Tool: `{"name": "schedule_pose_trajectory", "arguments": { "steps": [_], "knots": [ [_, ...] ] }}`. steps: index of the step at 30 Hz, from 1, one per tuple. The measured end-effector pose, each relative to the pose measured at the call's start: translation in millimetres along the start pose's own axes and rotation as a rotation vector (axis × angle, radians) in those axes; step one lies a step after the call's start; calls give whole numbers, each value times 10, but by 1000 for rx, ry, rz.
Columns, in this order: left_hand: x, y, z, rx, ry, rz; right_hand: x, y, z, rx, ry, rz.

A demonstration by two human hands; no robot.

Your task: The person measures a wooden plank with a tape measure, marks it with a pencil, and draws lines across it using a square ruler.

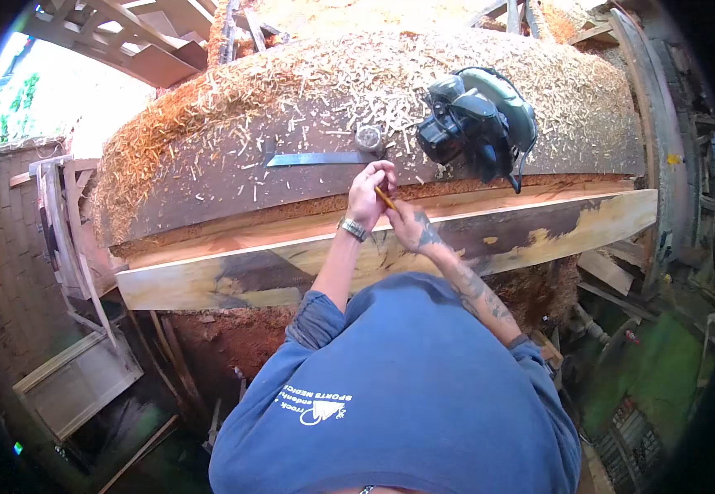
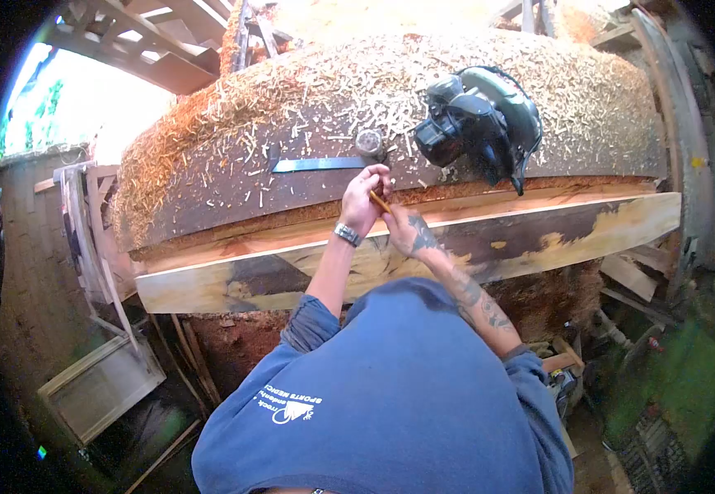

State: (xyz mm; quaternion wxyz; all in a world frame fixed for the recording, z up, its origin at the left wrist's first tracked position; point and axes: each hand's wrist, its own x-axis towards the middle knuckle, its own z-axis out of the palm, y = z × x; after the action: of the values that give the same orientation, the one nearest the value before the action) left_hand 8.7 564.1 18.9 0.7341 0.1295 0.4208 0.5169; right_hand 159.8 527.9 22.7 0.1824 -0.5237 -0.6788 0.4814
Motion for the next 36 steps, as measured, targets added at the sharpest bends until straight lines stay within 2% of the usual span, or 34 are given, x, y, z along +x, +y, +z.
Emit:
{"name": "schedule_pose_trajectory", "arguments": {
  "steps": [1, 3, 4, 5, 7, 8, 9, 11, 12, 13, 15, 16, 17, 18, 19, 20, 21, 22, 23, 25, 26, 27, 29, 31, 32, 33, 34, 36],
  "knots": [
    [29, 25, -2, 177, 42, 24, -61, 61, -8, -7, 15, -2],
    [105, 181, -35, 866, 97, 222, -250, 189, -114, -26, 41, 0],
    [197, 226, -86, 1175, 160, 463, -361, 297, -183, -124, 44, 73],
    [293, 324, -104, 1542, 256, 585, -470, 344, -303, -143, 33, 122],
    [526, 369, -71, 1581, 400, 574, -713, 421, -518, -171, 27, 219],
    [683, 355, -130, 1669, 402, 484, -825, 505, -613, -205, 22, 266],
    [815, 306, -140, 1700, 429, 502, -925, 578, -686, -235, 36, 316],
    [1082, 295, -225, 1800, 245, 295, -1079, 557, -864, -205, 62, 505],
    [1159, 238, -258, 1763, 286, 342, -1160, 643, -870, -232, 149, 454],
    [1250, 158, -317, 1730, 225, 382, -1198, 735, -859, -260, 231, 400],
    [1178, 125, -275, 1747, 157, 433, -1221, 713, -857, -204, 298, 460],
    [1135, 129, -283, 1659, 122, 460, -1192, 807, -771, -175, 326, 459],
    [1089, 65, -301, 1676, 75, 558, -1148, 839, -693, -126, 346, 462],
    [939, 116, -235, 1459, 96, 429, -1109, 792, -639, -91, 344, 435],
    [737, 166, -214, 1430, 55, 407, -1065, 740, -575, -55, 336, 408],
    [338, 354, 55, 1264, 48, 258, -1027, 717, -476, -32, 359, 359],
    [517, 63, -489, 1129, -77, 307, -976, 674, -357, -5, 373, 309],
    [192, 81, -380, 989, -118, 216, -917, 624, -256, 20, 381, 258],
    [-83, 60, -331, 807, -234, 239, -882, 507, -187, 146, 338, 268],
    [-462, -126, -570, 800, -244, 123, -864, 189, -75, 395, 228, 279],
    [-843, -40, -307, 760, -204, 34, -848, 91, -18, 503, 168, 272],
    [-1038, -96, -327, 871, -195, 72, -833, 125, 97, 517, 167, 235],
    [-1353, -249, -430, 1113, -134, -75, -787, 173, 334, 538, 145, 159],
    [-1536, -541, -601, 1472, -105, 198, -894, 120, 408, 406, 40, 203],
    [-1654, -592, -574, 1366, -80, 115, -976, 69, 413, 297, 6, 191],
    [-1682, -721, -674, 1369, -62, 224, -1022, 46, 442, 188, -26, 173],
    [-1750, -770, -675, 1344, -55, 212, -1055, 91, 537, 69, 14, 227],
    [-1800, -819, -663, 1331, -83, 169, -1184, 38, 492, 131, -12, 226]
  ]
}}
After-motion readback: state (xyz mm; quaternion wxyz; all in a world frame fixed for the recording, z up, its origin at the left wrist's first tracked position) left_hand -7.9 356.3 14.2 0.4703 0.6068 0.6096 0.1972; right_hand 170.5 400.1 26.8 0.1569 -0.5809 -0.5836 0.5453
